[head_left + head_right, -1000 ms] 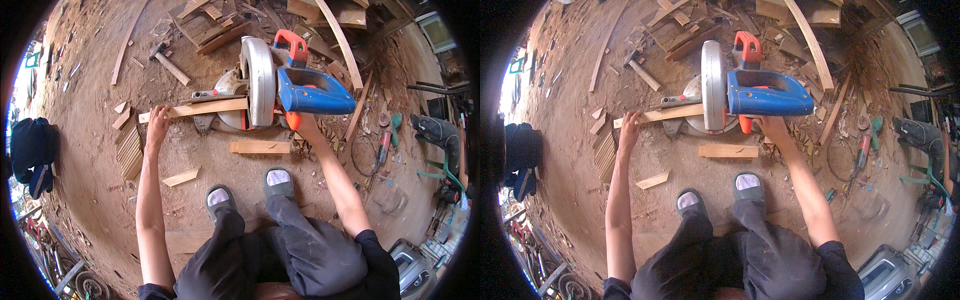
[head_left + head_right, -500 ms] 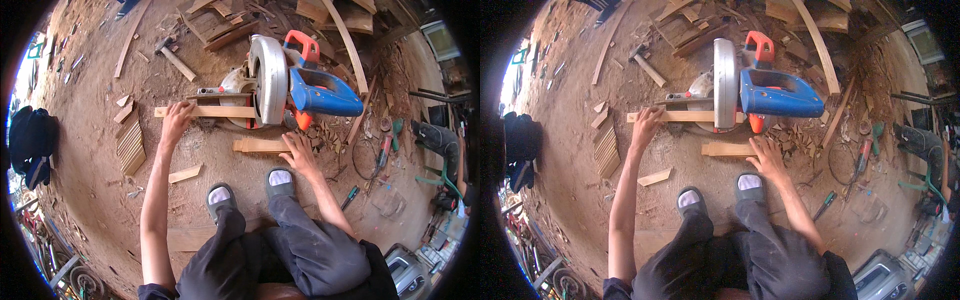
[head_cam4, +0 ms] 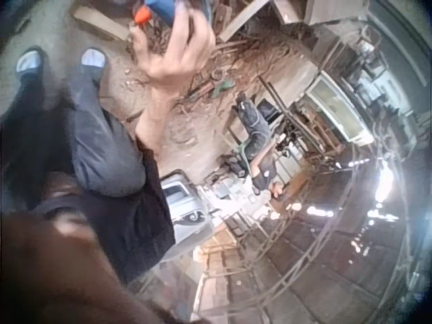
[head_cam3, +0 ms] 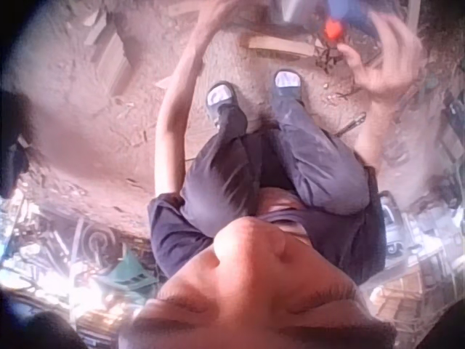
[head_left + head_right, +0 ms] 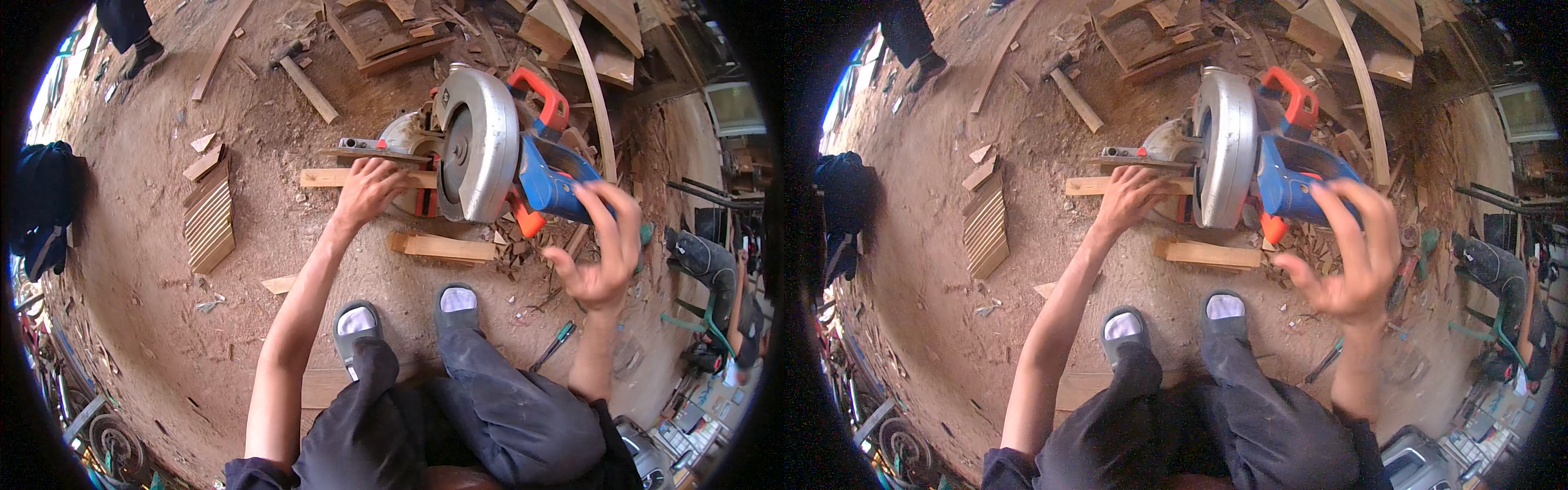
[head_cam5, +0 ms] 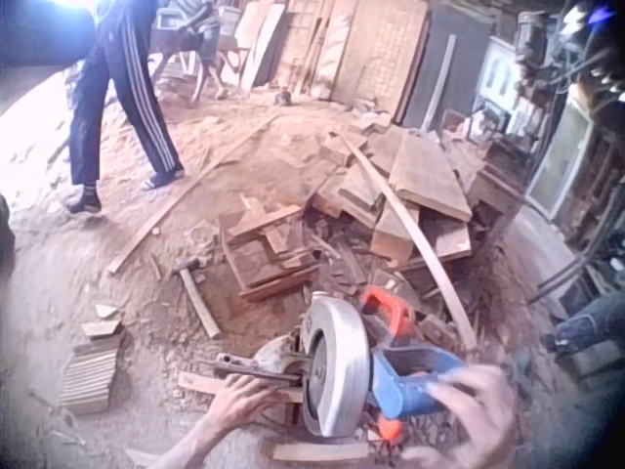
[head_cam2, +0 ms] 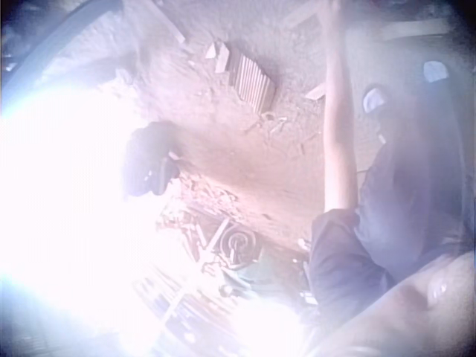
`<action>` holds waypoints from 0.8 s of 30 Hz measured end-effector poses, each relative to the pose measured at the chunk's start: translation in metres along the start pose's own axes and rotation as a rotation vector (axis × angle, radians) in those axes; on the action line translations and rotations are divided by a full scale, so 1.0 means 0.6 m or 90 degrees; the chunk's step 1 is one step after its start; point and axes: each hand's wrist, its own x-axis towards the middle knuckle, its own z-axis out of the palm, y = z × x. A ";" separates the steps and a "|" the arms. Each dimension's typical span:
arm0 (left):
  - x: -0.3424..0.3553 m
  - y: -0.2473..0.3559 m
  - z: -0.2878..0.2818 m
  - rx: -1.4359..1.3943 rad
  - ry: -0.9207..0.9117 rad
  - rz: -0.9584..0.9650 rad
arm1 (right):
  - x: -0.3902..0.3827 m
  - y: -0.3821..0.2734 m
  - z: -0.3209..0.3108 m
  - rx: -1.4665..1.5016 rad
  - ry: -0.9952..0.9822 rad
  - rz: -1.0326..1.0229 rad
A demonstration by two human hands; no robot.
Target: The person cuts a piece of wood using a miter saw.
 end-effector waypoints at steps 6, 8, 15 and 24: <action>0.030 -0.005 0.028 0.032 0.030 0.057 | 0.070 0.037 0.021 0.107 -0.278 0.129; 0.026 -0.010 0.033 -0.025 0.039 0.037 | 0.067 0.031 0.019 0.118 -0.317 0.171; 0.026 -0.012 0.042 -0.113 0.040 0.015 | 0.025 0.016 0.032 0.057 -0.282 0.167; 0.031 -0.004 0.036 -0.131 0.037 0.002 | -0.091 -0.033 0.080 0.039 -0.265 0.158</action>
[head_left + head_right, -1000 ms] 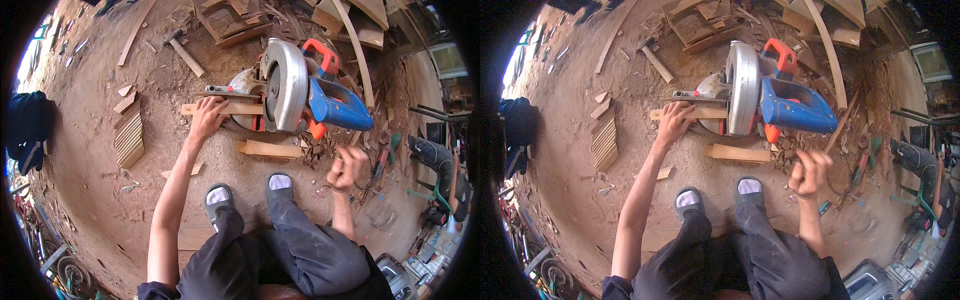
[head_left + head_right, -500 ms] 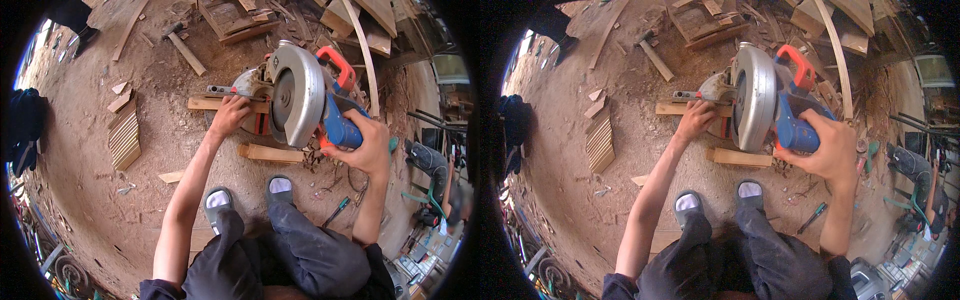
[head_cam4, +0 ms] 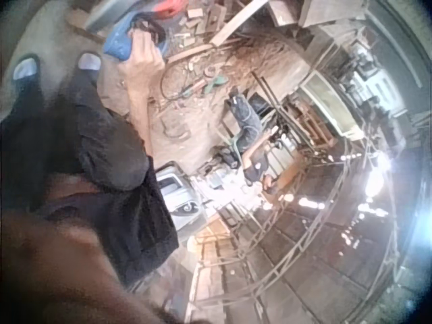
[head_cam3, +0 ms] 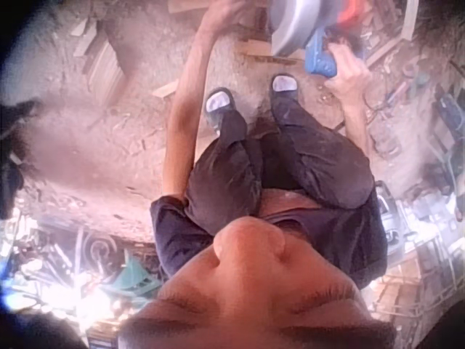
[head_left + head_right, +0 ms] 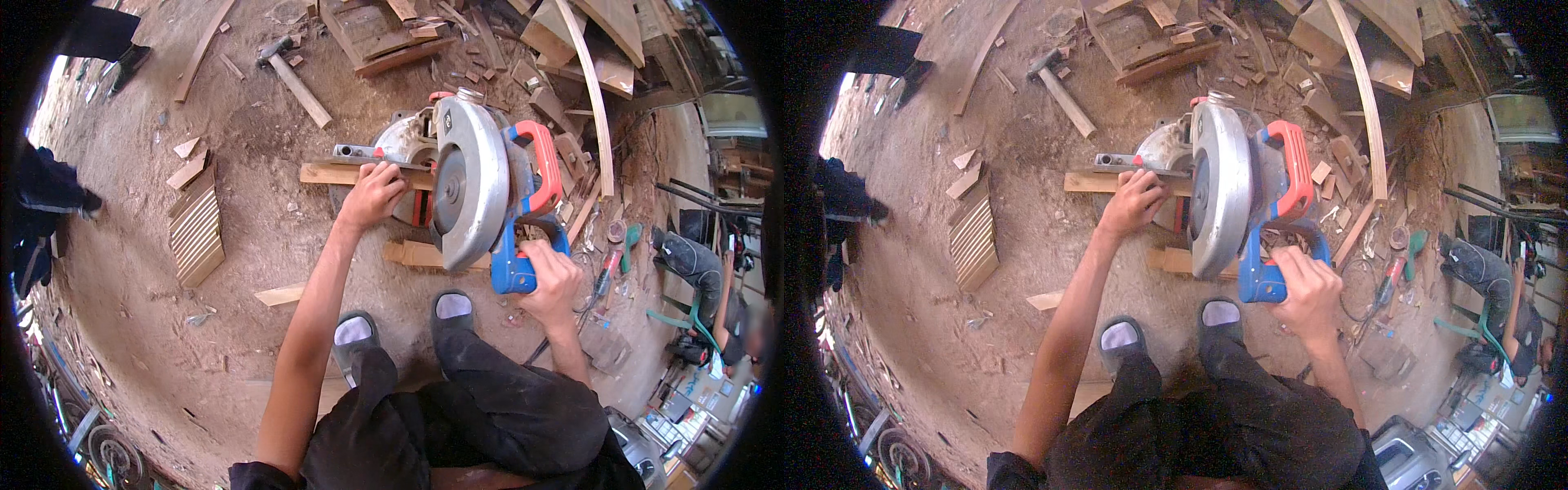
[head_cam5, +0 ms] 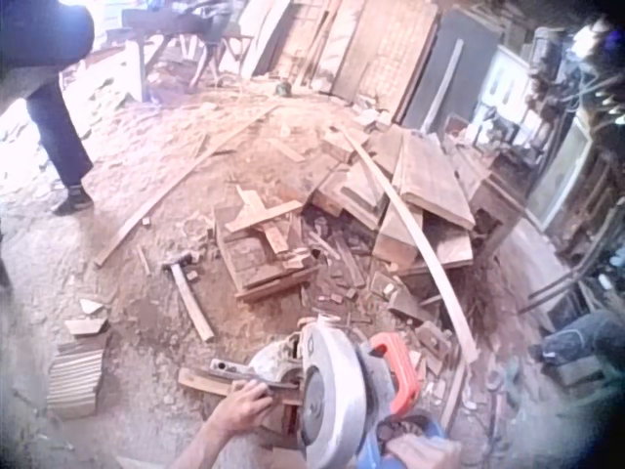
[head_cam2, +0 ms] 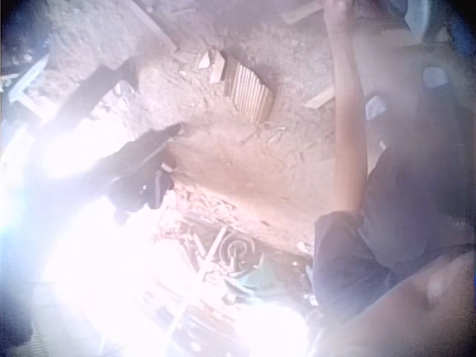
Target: The person cuts a piece of wood using a miter saw.
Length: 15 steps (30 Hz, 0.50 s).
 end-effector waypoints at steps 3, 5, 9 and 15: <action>-0.007 -0.003 0.002 0.001 0.013 0.003 | -0.019 -0.003 0.036 0.012 0.031 0.007; -0.011 -0.007 -0.001 0.003 0.008 -0.005 | -0.016 -0.006 0.041 0.012 0.040 -0.005; -0.006 0.000 0.000 -0.005 0.004 -0.014 | -0.019 -0.002 0.044 0.003 0.051 -0.011; -0.006 -0.001 -0.004 -0.003 -0.002 -0.022 | -0.028 -0.006 0.063 -0.007 0.074 -0.022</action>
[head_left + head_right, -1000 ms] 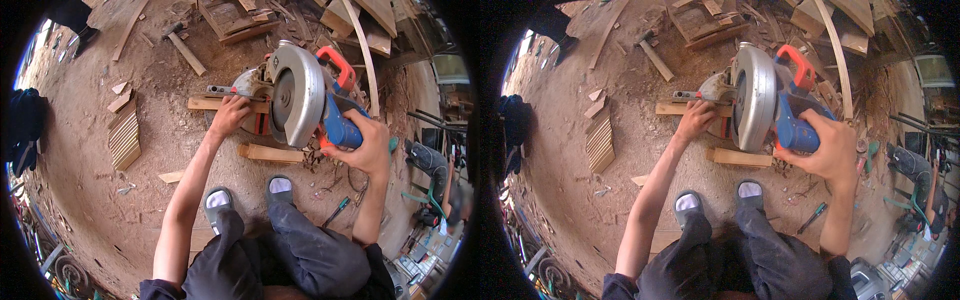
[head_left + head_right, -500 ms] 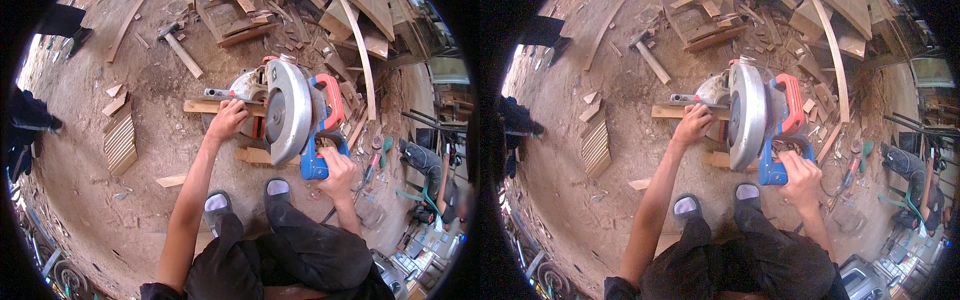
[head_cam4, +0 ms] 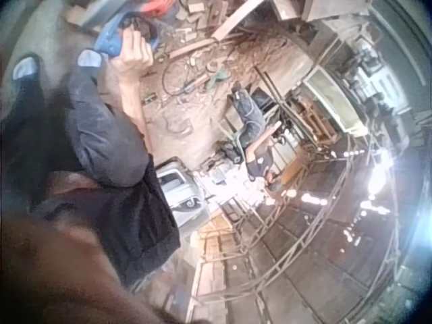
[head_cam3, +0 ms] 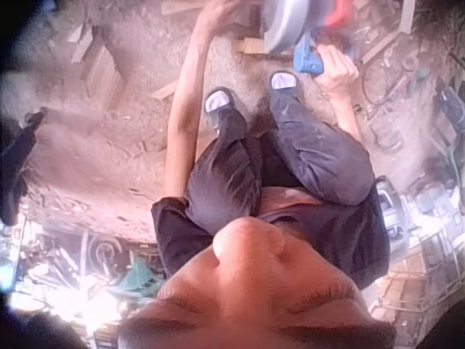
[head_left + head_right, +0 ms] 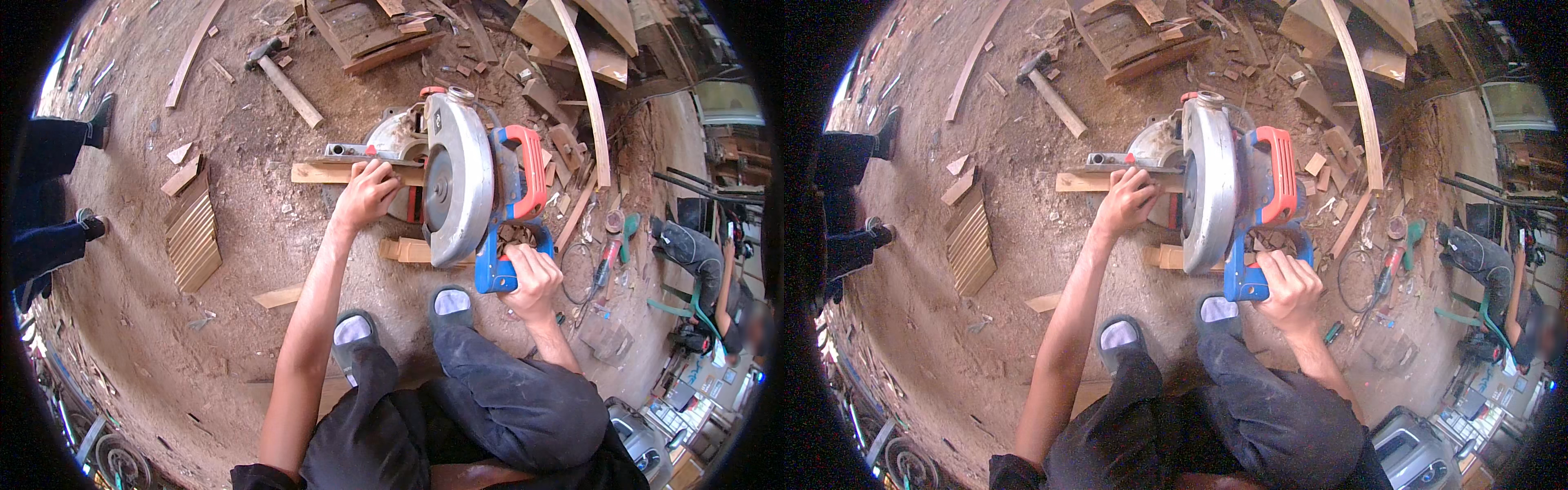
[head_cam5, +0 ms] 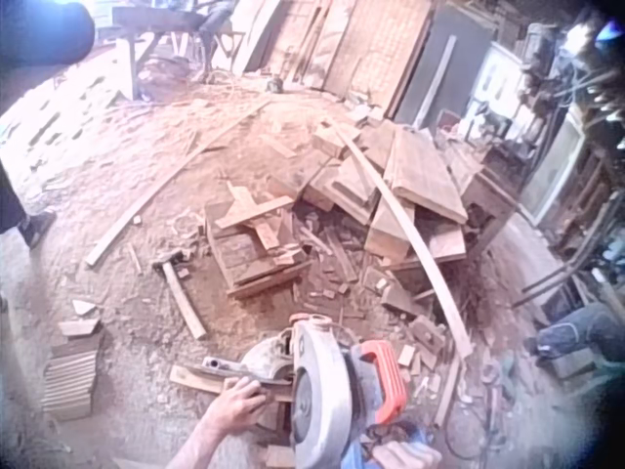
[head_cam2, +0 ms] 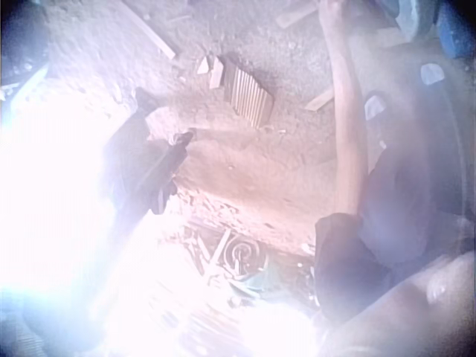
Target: The person cuts a piece of wood using a miter saw.
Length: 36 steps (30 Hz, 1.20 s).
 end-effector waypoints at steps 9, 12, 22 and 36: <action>0.001 0.006 -0.004 -0.007 -0.005 -0.003 | -0.013 0.001 0.016 -0.002 0.002 0.002; 0.002 0.006 -0.004 0.001 -0.009 -0.005 | -0.013 -0.001 0.019 -0.004 0.014 -0.003; 0.004 -0.001 0.001 -0.001 -0.017 -0.005 | -0.047 0.014 0.059 -0.014 0.018 -0.017; 0.008 0.000 -0.007 -0.003 -0.050 -0.005 | -0.068 0.020 0.085 -0.019 0.102 -0.044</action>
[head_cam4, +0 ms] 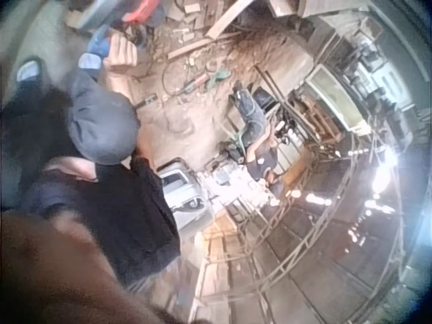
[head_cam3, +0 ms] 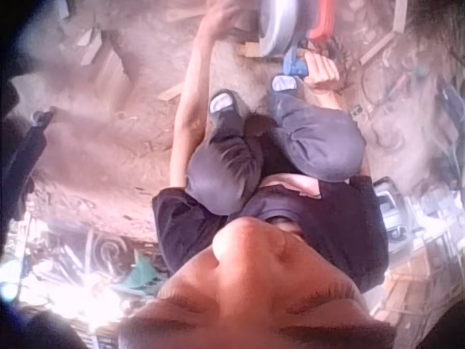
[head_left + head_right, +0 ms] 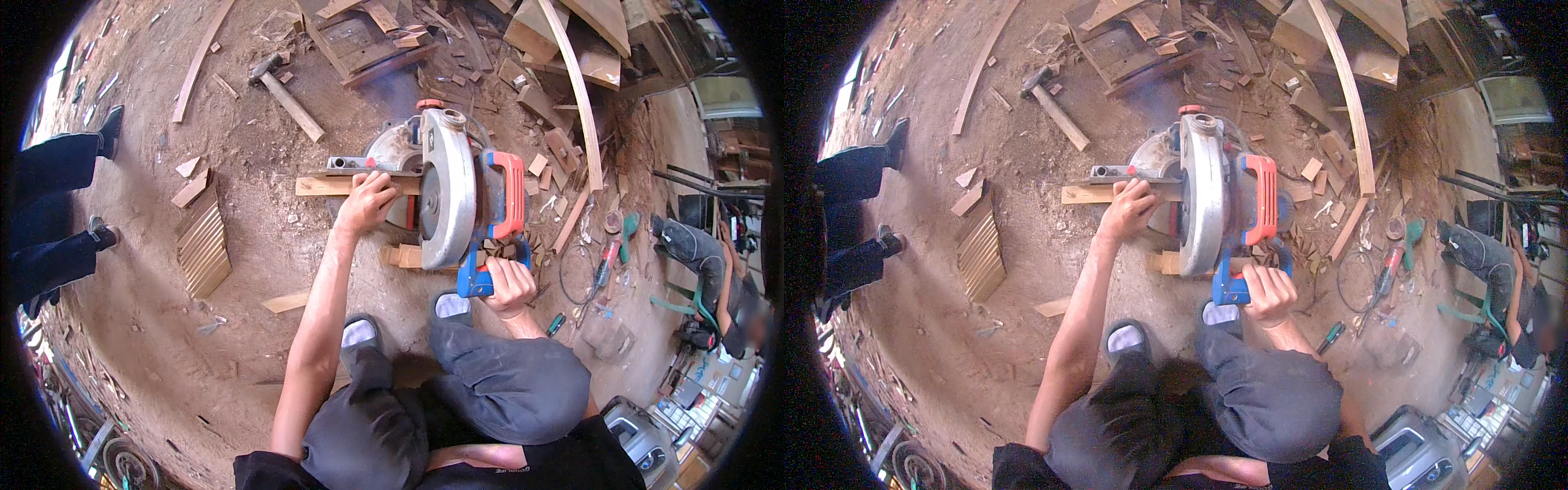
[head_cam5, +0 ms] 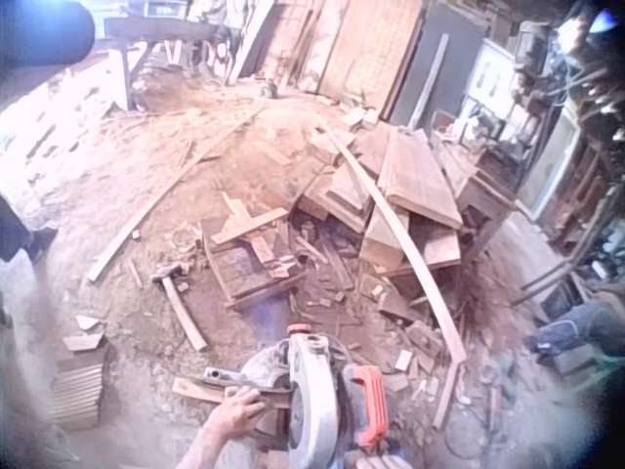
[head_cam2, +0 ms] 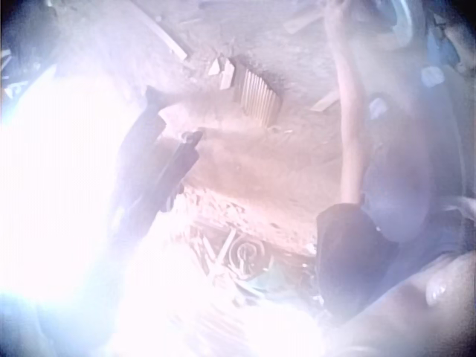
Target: The person cuts a piece of wood using a miter saw.
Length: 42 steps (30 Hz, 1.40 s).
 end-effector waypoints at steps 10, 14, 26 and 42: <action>-0.006 -0.006 0.001 -0.015 -0.008 -0.008 | -0.011 0.000 0.011 0.007 -0.008 -0.002; -0.004 -0.003 0.002 -0.003 -0.006 -0.013 | -0.012 -0.002 0.008 0.001 -0.018 0.002; 0.002 0.005 -0.003 -0.001 0.015 -0.011 | -0.010 -0.002 0.014 0.002 0.001 -0.002; -0.016 -0.008 -0.014 0.023 0.026 0.010 | 0.102 -0.007 -0.103 0.055 -0.141 0.057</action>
